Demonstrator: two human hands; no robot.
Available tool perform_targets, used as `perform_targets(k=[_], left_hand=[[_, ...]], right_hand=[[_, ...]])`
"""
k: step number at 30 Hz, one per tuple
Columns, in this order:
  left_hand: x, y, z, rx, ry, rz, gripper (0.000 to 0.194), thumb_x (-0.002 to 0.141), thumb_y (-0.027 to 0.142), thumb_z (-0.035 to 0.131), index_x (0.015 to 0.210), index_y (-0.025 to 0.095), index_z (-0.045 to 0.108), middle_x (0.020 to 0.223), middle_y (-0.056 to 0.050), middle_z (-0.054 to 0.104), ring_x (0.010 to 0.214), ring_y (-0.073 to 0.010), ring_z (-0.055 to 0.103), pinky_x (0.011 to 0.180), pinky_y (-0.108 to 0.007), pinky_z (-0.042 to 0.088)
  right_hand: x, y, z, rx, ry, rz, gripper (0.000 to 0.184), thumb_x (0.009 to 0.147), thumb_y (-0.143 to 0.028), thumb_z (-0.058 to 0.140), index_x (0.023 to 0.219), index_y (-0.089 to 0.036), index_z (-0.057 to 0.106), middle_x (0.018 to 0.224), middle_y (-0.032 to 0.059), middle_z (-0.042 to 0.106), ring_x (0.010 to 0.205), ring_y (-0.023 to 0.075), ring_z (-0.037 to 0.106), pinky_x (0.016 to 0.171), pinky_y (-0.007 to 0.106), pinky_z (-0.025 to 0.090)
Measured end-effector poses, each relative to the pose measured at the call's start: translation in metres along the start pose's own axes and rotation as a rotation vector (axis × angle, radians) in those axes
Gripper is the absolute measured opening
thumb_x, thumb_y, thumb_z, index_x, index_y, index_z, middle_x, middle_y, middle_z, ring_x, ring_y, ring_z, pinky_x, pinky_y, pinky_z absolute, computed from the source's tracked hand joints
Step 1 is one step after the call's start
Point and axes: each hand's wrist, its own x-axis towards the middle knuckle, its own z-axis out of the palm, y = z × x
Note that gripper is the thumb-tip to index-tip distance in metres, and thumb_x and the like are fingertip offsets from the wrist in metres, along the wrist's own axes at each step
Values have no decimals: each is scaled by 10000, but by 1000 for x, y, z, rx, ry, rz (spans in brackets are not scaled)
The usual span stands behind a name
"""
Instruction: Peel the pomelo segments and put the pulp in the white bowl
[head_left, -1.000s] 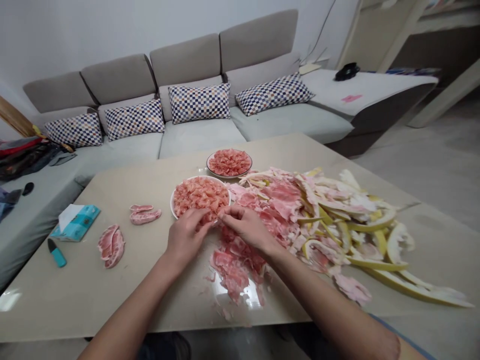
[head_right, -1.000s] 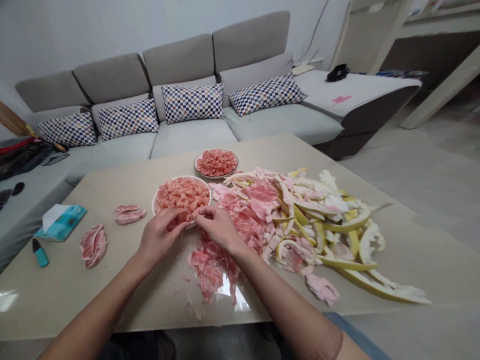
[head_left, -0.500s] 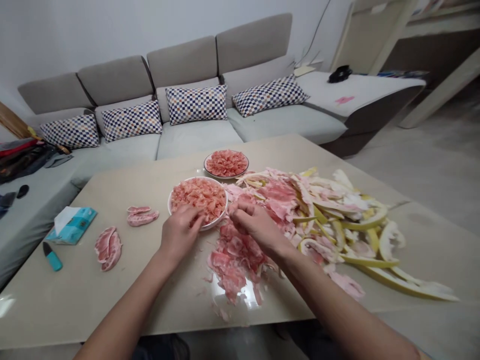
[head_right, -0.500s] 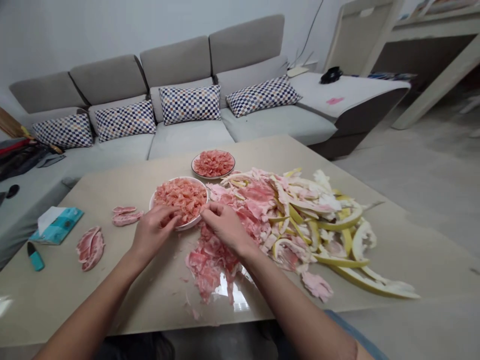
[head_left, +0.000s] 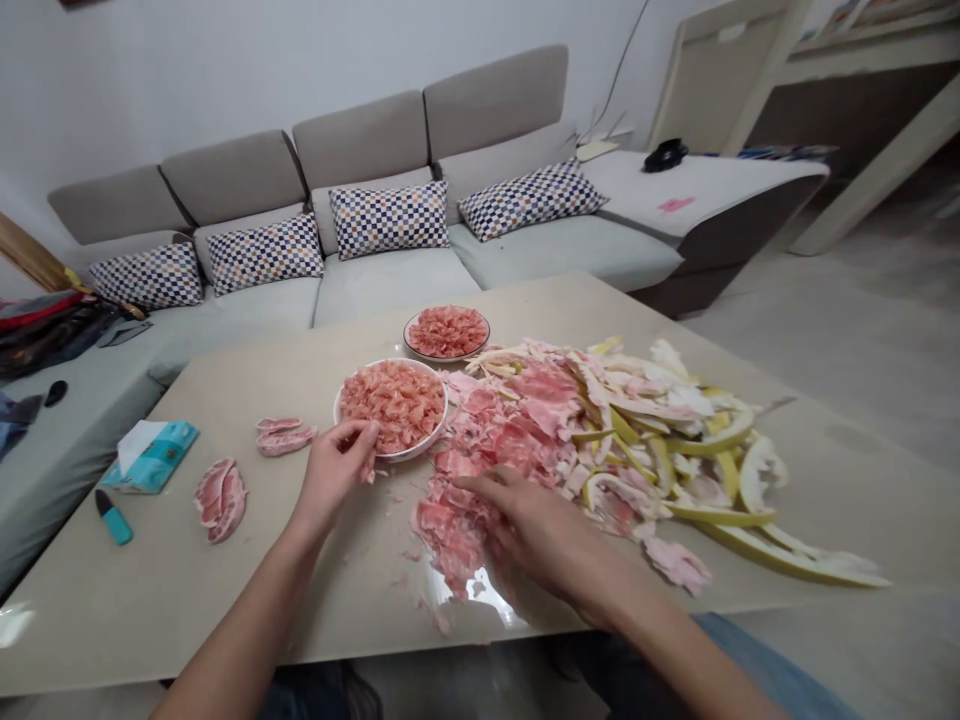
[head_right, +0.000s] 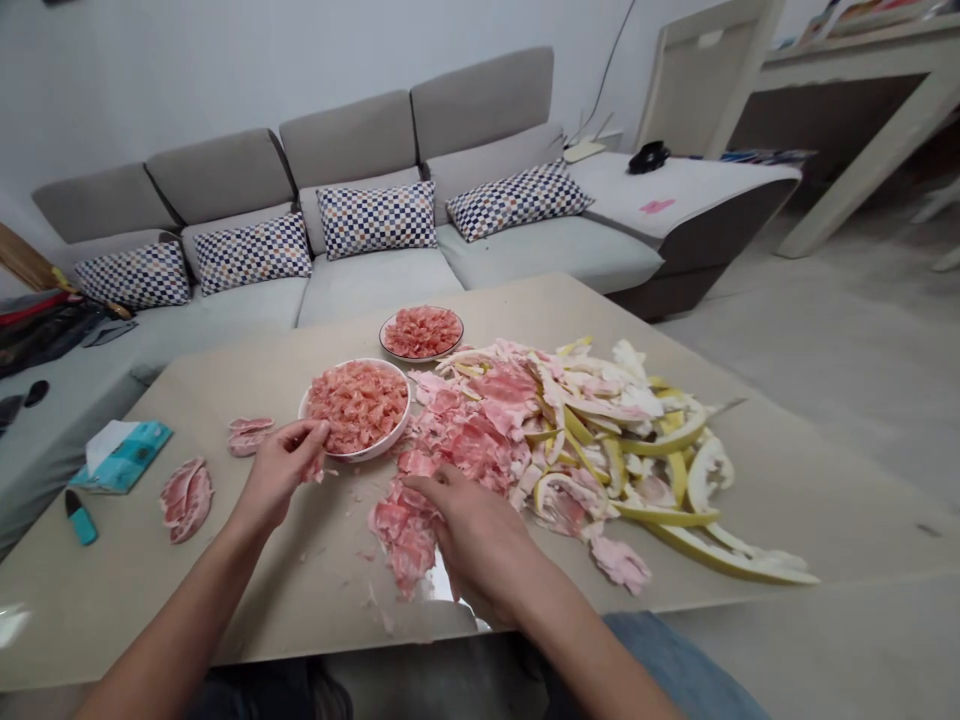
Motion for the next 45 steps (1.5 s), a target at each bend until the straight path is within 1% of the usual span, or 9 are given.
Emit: perform_targets(k=[4, 8, 11, 14, 18, 23, 28, 35, 45], left_hand=[[-8, 2, 7, -76, -41, -62, 313, 838, 433, 539, 795, 142, 645, 441, 66, 439, 365, -80, 382, 387, -196, 332], [8, 8, 16, -81, 18, -31, 248, 755, 348, 647, 931, 175, 660, 557, 48, 545, 417, -87, 434, 428, -199, 341], [25, 14, 19, -68, 73, 16, 144, 698, 318, 706, 763, 195, 669, 640, 35, 588, 546, -103, 479, 528, -198, 371], [34, 20, 17, -87, 93, 16, 216, 701, 346, 708, 591, 178, 627, 599, 35, 555, 588, -109, 454, 562, -195, 363], [30, 25, 13, -202, 54, -88, 298, 754, 454, 637, 684, 164, 642, 602, 29, 553, 510, -94, 441, 470, -191, 334], [-3, 33, 12, -416, -44, -270, 385, 765, 530, 603, 855, 158, 637, 693, 9, 578, 409, -50, 423, 358, -157, 260], [-46, 28, 20, -573, -29, -327, 350, 768, 510, 627, 841, 169, 601, 717, 33, 548, 411, -16, 389, 385, -136, 300], [-73, 12, 25, -546, 80, -285, 313, 836, 491, 566, 878, 182, 600, 561, 64, 475, 444, -59, 375, 439, -156, 322], [-72, 8, 0, -886, -295, -509, 278, 789, 196, 685, 1058, 163, 619, 878, -34, 600, 704, -99, 544, 728, -242, 453]], right_hand=[[0, -2, 1, -13, 34, 35, 180, 846, -225, 559, 711, -189, 672, 791, 55, 664, 702, 175, 604, 617, 256, 386], [2, -4, 9, 40, 129, -26, 193, 847, -168, 546, 993, -225, 660, 974, 55, 664, 826, 172, 619, 670, 241, 413], [3, -5, 15, -40, 54, 6, 152, 865, -189, 533, 870, -199, 684, 880, 65, 674, 789, 174, 626, 656, 235, 410], [3, -7, 15, -65, 74, 3, 207, 875, -158, 500, 957, -214, 681, 942, 70, 683, 813, 174, 638, 662, 231, 413], [2, -6, 11, -30, 84, 26, 232, 906, -207, 466, 944, -219, 694, 878, 71, 705, 814, 200, 657, 684, 262, 440], [0, -8, 14, 240, 170, -75, 390, 829, -186, 578, 1216, -224, 573, 1277, 103, 568, 1103, 239, 574, 885, 345, 454], [-2, -34, 30, 770, -12, 12, 289, 813, -309, 635, 1084, -211, 644, 953, 46, 703, 790, 174, 660, 727, 291, 515], [0, -60, 54, 1070, -70, 114, 111, 781, -281, 643, 777, -174, 670, 684, -2, 661, 569, 119, 600, 551, 229, 474], [5, -40, 48, 995, 0, 91, 192, 830, -378, 612, 792, -195, 653, 577, -23, 597, 455, 104, 518, 422, 202, 397]])
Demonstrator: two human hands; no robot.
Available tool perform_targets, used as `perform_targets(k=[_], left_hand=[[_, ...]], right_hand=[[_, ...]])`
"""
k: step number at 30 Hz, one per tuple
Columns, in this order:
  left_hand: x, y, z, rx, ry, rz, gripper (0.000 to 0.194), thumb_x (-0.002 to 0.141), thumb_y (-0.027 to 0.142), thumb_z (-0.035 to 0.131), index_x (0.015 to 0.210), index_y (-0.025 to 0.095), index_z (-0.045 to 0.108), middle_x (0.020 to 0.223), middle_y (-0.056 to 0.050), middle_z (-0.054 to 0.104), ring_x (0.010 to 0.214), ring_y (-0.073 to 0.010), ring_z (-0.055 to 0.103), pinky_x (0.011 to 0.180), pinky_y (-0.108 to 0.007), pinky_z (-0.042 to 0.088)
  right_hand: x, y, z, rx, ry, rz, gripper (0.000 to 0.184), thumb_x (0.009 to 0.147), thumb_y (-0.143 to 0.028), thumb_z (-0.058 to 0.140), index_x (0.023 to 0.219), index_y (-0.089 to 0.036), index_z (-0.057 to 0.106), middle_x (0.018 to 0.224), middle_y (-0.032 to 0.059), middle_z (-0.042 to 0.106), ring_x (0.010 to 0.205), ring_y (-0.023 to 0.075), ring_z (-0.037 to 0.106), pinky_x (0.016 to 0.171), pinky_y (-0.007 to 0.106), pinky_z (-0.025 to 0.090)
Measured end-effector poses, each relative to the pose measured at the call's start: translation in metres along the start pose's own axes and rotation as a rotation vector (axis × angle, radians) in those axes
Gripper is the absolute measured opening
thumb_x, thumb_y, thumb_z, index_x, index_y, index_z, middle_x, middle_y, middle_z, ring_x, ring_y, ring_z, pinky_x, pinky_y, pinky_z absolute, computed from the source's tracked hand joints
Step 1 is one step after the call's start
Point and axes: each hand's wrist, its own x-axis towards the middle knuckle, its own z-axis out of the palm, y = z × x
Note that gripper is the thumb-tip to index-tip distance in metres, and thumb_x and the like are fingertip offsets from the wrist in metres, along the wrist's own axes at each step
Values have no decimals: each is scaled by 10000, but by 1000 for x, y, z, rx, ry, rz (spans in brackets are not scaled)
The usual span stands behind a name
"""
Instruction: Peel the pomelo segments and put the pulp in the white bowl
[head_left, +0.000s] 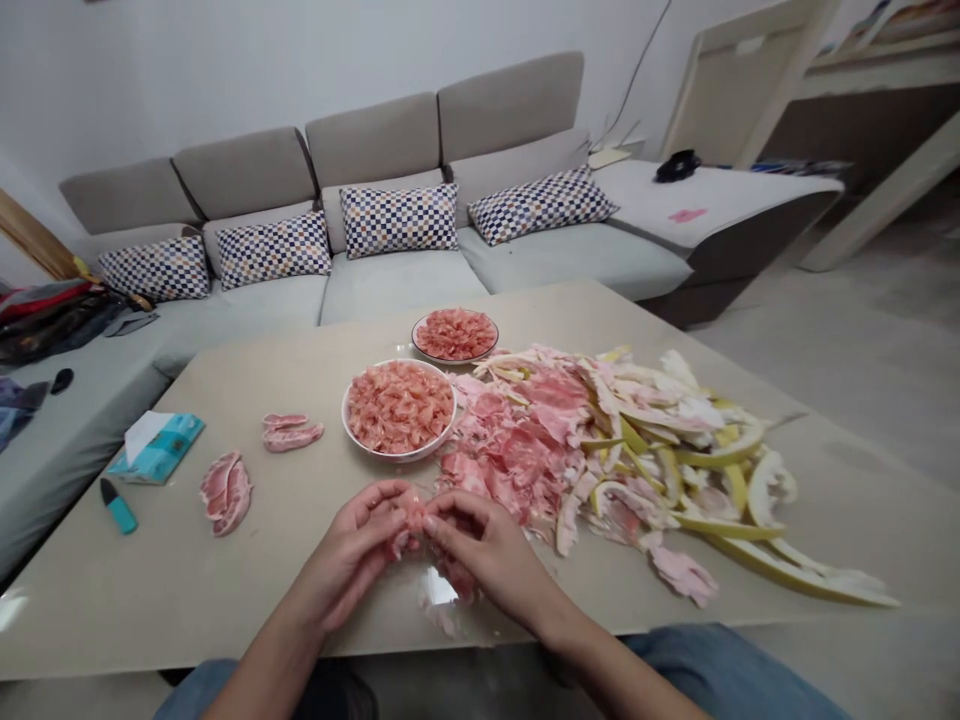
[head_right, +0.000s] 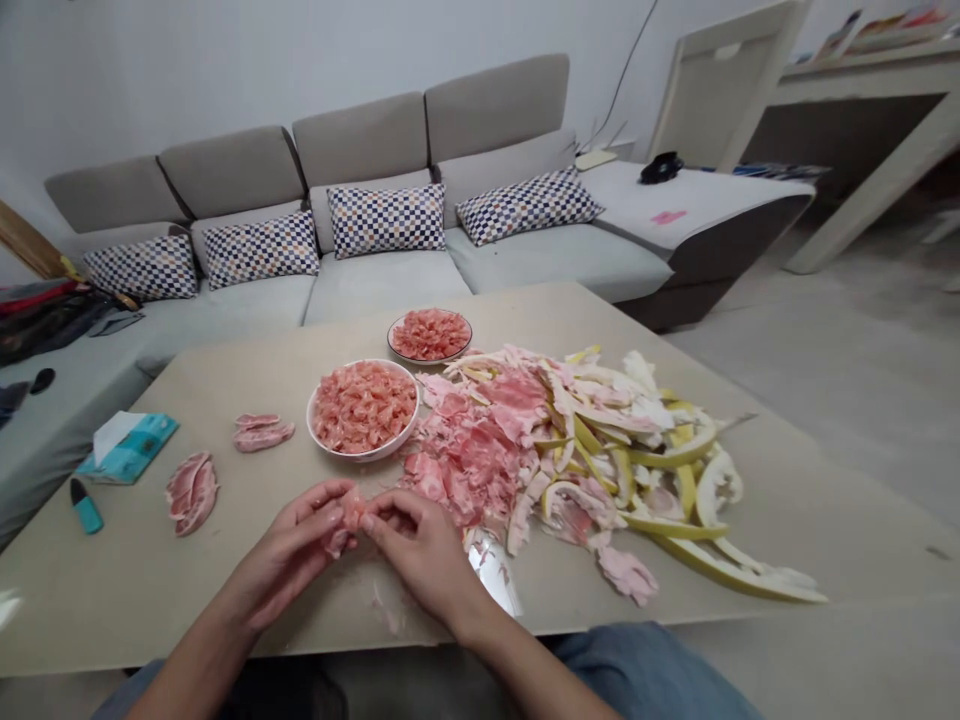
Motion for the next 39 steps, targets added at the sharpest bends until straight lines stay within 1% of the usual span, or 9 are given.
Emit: perform_targets(k=[6, 9, 12, 18, 23, 28, 31, 36, 39], left_hand=[[-2, 1, 0, 14, -2, -10, 326, 738, 171, 724, 1054, 170, 646, 893, -53, 612, 717, -124, 555, 650, -230, 445], [-3, 0, 3, 47, 36, -33, 388, 718, 211, 746, 1093, 191, 649, 951, -71, 632, 765, -159, 584, 665, -267, 483], [-3, -4, 4, 112, 67, 9, 410, 714, 252, 751, 1108, 192, 654, 967, -84, 653, 795, -184, 596, 664, -289, 504], [0, -13, 4, 305, 156, 158, 357, 711, 284, 750, 1053, 207, 686, 1064, -93, 677, 984, -243, 602, 764, -292, 507], [0, -16, 4, 294, 130, 145, 324, 725, 279, 739, 1032, 202, 668, 996, -77, 661, 918, -226, 601, 700, -284, 518], [-1, -11, 4, 28, 103, 83, 282, 756, 221, 717, 1026, 203, 638, 879, -22, 600, 739, -128, 575, 687, -244, 484], [-1, -9, 6, -58, 55, 57, 271, 756, 217, 715, 1012, 206, 625, 869, -24, 592, 716, -127, 581, 679, -248, 477], [-3, -14, 12, -35, -36, 35, 167, 768, 251, 707, 870, 207, 584, 877, -22, 599, 694, -130, 577, 634, -256, 483], [-3, -17, 13, 42, -27, 42, 232, 757, 263, 720, 937, 210, 583, 799, -8, 606, 615, -111, 561, 603, -244, 480]], right_hand=[[0, -2, -4, -140, 31, -9, 158, 850, -327, 580, 837, -190, 658, 596, -15, 616, 413, 106, 509, 412, 219, 400], [0, -6, -6, -248, 115, -126, 116, 846, -258, 573, 849, -198, 672, 751, 21, 670, 603, 142, 608, 557, 252, 478], [-2, -10, -7, -346, 203, -281, 103, 841, -222, 581, 880, -211, 676, 897, 47, 675, 827, 179, 627, 696, 283, 498], [-6, -2, -4, -493, 120, -439, 87, 862, -229, 594, 921, -238, 658, 876, 47, 632, 815, 178, 597, 692, 290, 484], [-7, 2, -4, -587, 64, -462, 124, 901, -144, 472, 859, -202, 574, 869, 55, 582, 821, 182, 560, 730, 308, 451], [-7, 0, -5, -589, 92, -442, 153, 908, -116, 391, 815, -201, 478, 842, 55, 539, 788, 189, 513, 703, 313, 419], [-6, -1, -5, -511, 109, -413, 158, 916, -120, 379, 817, -207, 465, 847, 45, 533, 804, 184, 511, 717, 304, 415], [-6, -1, -3, -391, 100, -396, 159, 930, -148, 387, 803, -213, 458, 831, 32, 527, 793, 171, 507, 702, 285, 409], [-7, -1, -1, -356, 83, -390, 154, 932, -158, 388, 810, -211, 466, 839, 31, 526, 804, 171, 507, 719, 288, 407]])
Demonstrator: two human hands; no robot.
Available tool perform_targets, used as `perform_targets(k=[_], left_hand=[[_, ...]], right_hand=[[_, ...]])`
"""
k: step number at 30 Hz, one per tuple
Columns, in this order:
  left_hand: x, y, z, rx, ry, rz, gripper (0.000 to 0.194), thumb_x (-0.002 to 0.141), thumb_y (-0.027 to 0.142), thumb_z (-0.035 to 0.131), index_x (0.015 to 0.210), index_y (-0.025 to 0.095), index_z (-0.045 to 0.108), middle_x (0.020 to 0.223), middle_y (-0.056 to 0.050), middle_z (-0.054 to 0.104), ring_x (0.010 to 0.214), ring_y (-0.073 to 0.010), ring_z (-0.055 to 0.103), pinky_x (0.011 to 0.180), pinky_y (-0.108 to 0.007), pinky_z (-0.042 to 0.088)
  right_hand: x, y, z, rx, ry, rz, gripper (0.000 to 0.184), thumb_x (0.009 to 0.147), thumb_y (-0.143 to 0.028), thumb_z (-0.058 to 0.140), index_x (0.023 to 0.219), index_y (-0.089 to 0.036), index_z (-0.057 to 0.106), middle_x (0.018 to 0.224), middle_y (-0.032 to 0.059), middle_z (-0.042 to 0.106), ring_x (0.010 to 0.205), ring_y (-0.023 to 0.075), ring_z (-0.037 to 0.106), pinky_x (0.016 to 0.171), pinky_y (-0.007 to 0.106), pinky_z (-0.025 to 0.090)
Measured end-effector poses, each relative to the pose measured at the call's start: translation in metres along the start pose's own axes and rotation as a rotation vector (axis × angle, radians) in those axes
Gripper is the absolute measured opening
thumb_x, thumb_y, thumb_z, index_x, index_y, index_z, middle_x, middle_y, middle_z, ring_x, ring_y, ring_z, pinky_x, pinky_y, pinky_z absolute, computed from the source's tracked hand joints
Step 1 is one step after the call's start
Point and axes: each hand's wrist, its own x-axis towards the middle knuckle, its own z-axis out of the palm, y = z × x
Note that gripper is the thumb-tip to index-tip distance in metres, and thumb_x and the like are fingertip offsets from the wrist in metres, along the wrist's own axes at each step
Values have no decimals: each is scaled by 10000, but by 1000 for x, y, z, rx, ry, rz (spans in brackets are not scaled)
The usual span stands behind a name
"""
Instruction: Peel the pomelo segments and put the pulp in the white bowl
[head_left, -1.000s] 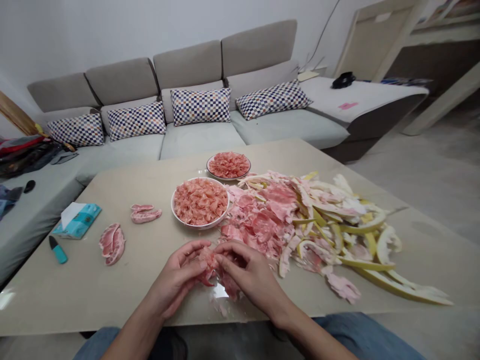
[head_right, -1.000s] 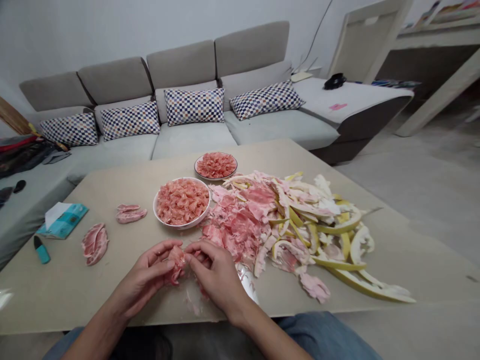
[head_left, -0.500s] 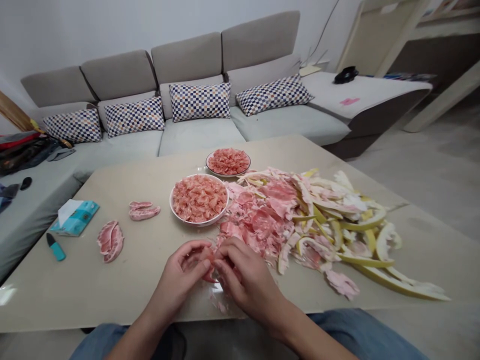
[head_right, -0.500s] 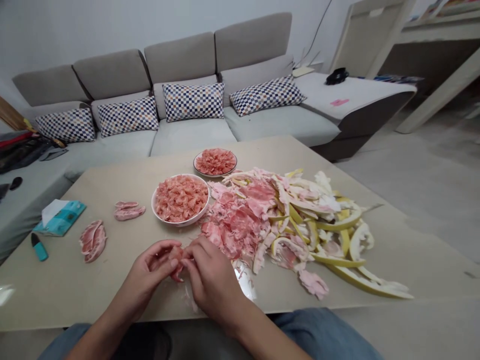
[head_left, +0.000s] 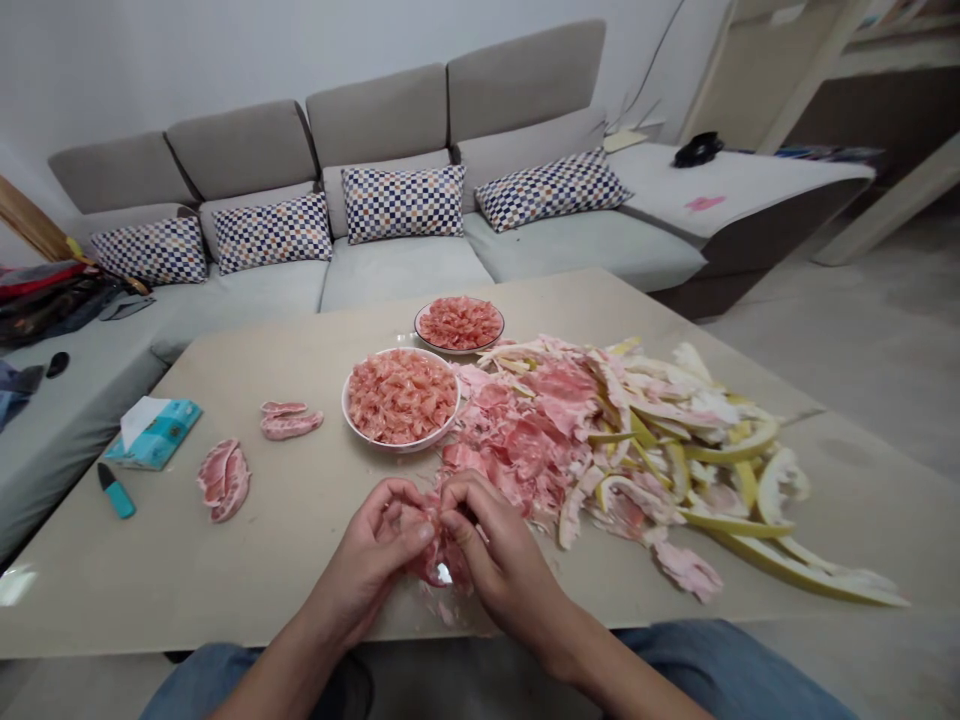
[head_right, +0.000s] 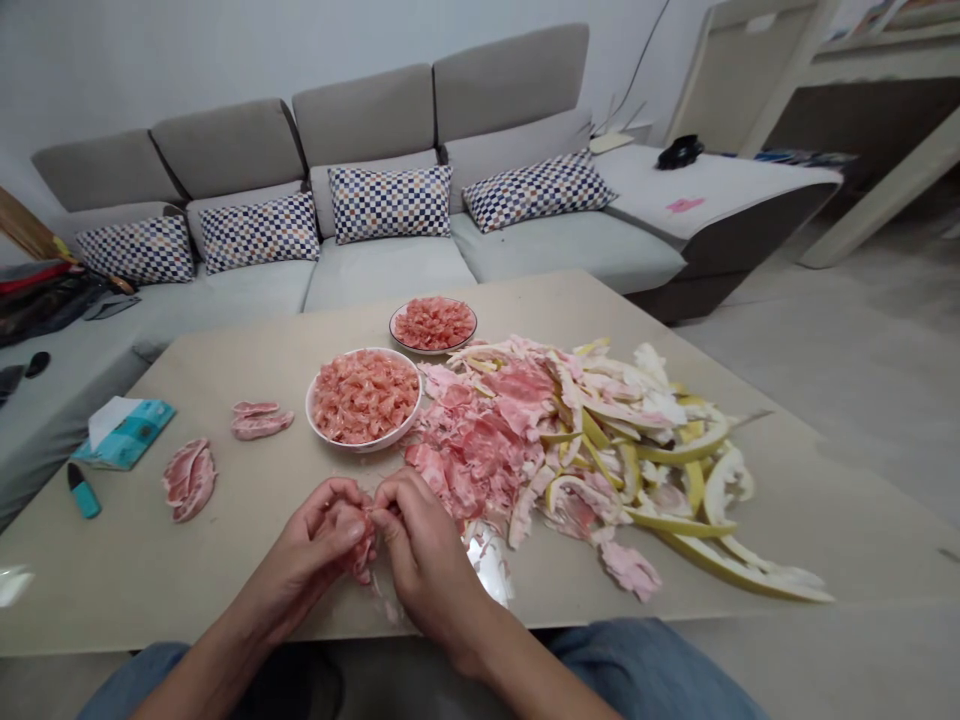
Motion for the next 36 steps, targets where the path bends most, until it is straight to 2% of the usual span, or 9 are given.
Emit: perform_targets(k=[2, 5, 9, 17, 21, 28, 36], left_hand=[[0, -1, -1, 76, 0, 0, 295, 757, 279, 718, 1012, 197, 594, 736, -6, 614, 590, -115, 563, 597, -244, 482], [0, -1, -2, 151, -10, -8, 275, 755, 284, 719, 987, 167, 631, 686, -10, 619, 596, -128, 572, 604, -254, 493], [-1, 0, -1, 119, -43, -42, 261, 759, 281, 711, 986, 173, 640, 640, 1, 599, 583, -146, 578, 616, -317, 524], [0, 2, -3, 83, -43, -41, 209, 760, 274, 709, 921, 162, 634, 618, -2, 602, 532, -111, 537, 540, -230, 450], [0, 2, -3, 106, -45, -40, 214, 777, 264, 697, 944, 143, 636, 608, -7, 621, 539, -113, 554, 563, -238, 460], [1, 4, -5, -18, 63, -49, 165, 782, 211, 692, 917, 129, 645, 669, -22, 642, 583, -102, 585, 566, -202, 469], [1, 7, -7, -118, 87, -34, 118, 785, 170, 679, 881, 118, 634, 684, -28, 635, 605, -105, 597, 527, -175, 477]], right_hand=[[0, 0, 1, 16, -5, 9, 148, 931, -168, 394, 814, -210, 473, 848, 31, 528, 816, 172, 509, 736, 293, 404], [0, -1, 1, 38, -8, 34, 154, 935, -193, 405, 800, -210, 475, 834, 26, 526, 803, 170, 509, 729, 290, 401], [1, -3, 0, 47, -10, 58, 161, 933, -212, 421, 785, -207, 485, 818, 25, 525, 785, 168, 508, 709, 284, 397], [1, -4, 1, 64, -36, 110, 189, 937, -234, 422, 760, -200, 481, 794, 19, 524, 773, 166, 511, 706, 282, 382], [-1, -2, 2, 84, -36, 129, 207, 948, -259, 410, 758, -202, 469, 792, 18, 519, 756, 163, 506, 688, 280, 381], [-4, -1, 3, 62, -75, 119, 236, 962, -269, 372, 748, -206, 450, 794, 27, 520, 785, 177, 497, 711, 297, 377], [-5, -3, 3, 59, -82, 118, 222, 959, -255, 373, 760, -204, 455, 803, 26, 531, 780, 171, 502, 715, 298, 374]])
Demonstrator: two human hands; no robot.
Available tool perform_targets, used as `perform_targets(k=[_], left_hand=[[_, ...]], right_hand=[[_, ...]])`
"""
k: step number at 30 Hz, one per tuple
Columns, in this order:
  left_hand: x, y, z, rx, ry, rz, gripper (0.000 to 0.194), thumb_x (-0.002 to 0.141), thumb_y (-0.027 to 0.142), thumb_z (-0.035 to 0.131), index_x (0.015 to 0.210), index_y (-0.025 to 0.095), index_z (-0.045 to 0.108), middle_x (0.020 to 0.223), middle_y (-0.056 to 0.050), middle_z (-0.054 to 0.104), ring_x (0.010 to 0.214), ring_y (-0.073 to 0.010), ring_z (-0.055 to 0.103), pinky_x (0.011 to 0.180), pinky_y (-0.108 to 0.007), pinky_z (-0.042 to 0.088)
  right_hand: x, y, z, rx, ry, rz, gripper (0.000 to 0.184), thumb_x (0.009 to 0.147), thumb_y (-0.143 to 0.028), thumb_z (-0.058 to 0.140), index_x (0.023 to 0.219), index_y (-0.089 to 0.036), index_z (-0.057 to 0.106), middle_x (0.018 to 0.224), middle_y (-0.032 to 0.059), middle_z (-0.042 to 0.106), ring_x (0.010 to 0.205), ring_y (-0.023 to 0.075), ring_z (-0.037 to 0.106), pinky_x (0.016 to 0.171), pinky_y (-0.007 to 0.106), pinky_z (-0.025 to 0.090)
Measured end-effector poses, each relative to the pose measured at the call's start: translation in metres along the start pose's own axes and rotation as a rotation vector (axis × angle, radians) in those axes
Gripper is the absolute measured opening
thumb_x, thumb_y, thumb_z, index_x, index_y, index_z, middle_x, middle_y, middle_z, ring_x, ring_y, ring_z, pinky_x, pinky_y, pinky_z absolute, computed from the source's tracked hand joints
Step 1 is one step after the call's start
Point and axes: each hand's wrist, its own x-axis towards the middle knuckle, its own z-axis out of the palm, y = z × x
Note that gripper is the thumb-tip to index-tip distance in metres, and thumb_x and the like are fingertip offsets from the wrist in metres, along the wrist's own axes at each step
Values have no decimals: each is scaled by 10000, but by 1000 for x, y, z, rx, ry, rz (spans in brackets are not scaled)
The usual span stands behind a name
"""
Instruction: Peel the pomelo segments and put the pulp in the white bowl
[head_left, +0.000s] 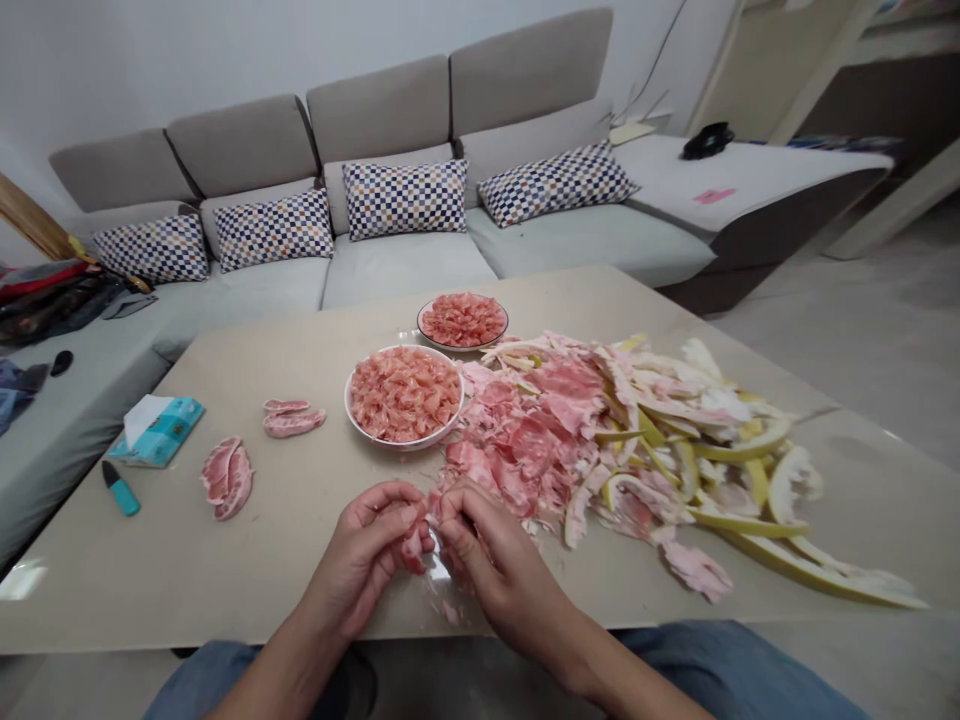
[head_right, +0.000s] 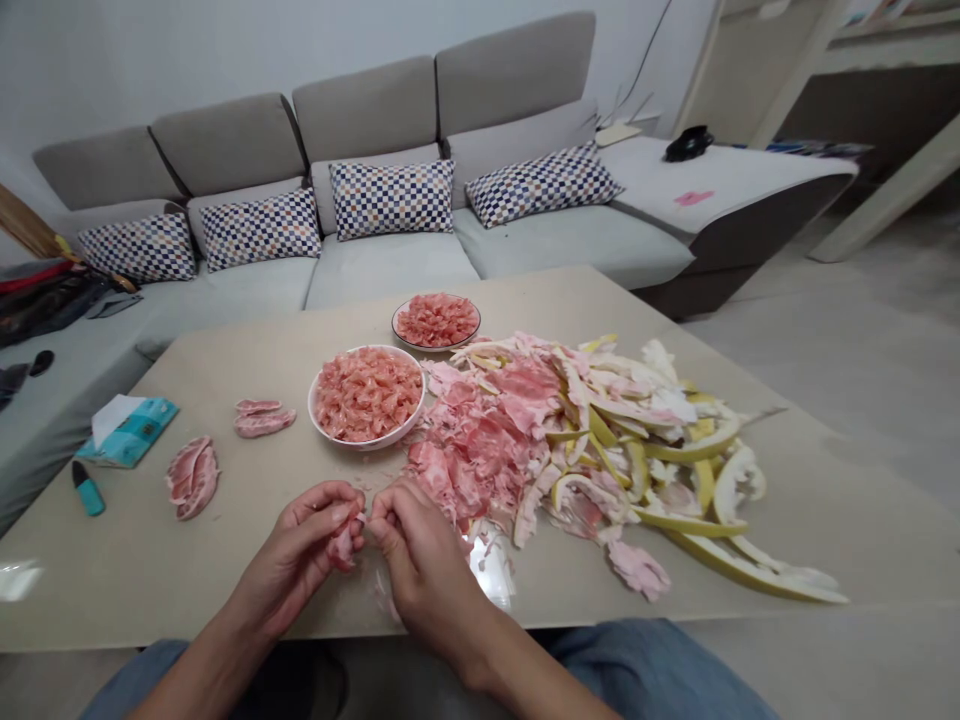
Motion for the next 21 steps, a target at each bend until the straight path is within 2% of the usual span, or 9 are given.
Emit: perform_targets(k=[5, 10, 12, 14, 17, 19, 21], left_hand=[[1, 2, 1, -33, 29, 15, 102, 779, 155, 681, 864, 121, 637, 713, -25, 633, 583, -97, 598, 510, -171, 482], [1, 0, 1, -93, 6, 32, 129, 756, 156, 702, 862, 145, 629, 808, -14, 618, 611, -90, 596, 510, -167, 469], [1, -1, 1, -8, 7, 48, 159, 760, 184, 708, 893, 150, 628, 794, -17, 616, 619, -94, 586, 529, -177, 472], [0, -1, 1, 151, 31, 88, 218, 761, 221, 715, 951, 158, 628, 810, -27, 633, 639, -105, 586, 560, -193, 485], [-1, -2, 0, 348, 43, 137, 310, 786, 298, 691, 1064, 179, 622, 932, -60, 660, 715, -137, 601, 603, -223, 511], [-1, -4, 0, 386, 30, 132, 368, 830, 366, 624, 1153, 193, 598, 1035, -88, 656, 755, -162, 611, 622, -253, 525], [-2, -5, -1, 390, 35, 131, 429, 863, 419, 557, 1236, 208, 557, 1134, -111, 635, 789, -186, 625, 646, -282, 534]], right_hand=[[-2, -1, 1, -33, -16, 27, 219, 957, -263, 358, 763, -204, 441, 795, 33, 529, 774, 177, 501, 704, 304, 381], [0, 4, 2, -25, -51, 88, 219, 943, -280, 390, 764, -202, 489, 795, 39, 561, 770, 182, 528, 660, 289, 416], [3, 8, -2, -35, -44, 116, 160, 918, -272, 450, 809, -204, 545, 814, 35, 597, 762, 179, 557, 662, 286, 438], [5, 9, -8, -73, 28, 127, 110, 882, -242, 505, 946, -211, 590, 893, 41, 633, 794, 184, 586, 704, 299, 461], [8, 5, -16, -146, 156, 94, 233, 874, -225, 520, 1097, -219, 590, 981, 51, 653, 806, 181, 604, 716, 299, 472], [8, 2, -16, -169, 148, 46, 192, 888, -248, 522, 1048, -222, 623, 916, 40, 666, 738, 166, 602, 658, 276, 467], [7, -1, -13, -179, 87, -1, 167, 866, -262, 579, 1017, -231, 642, 873, 30, 668, 731, 163, 601, 648, 266, 464]])
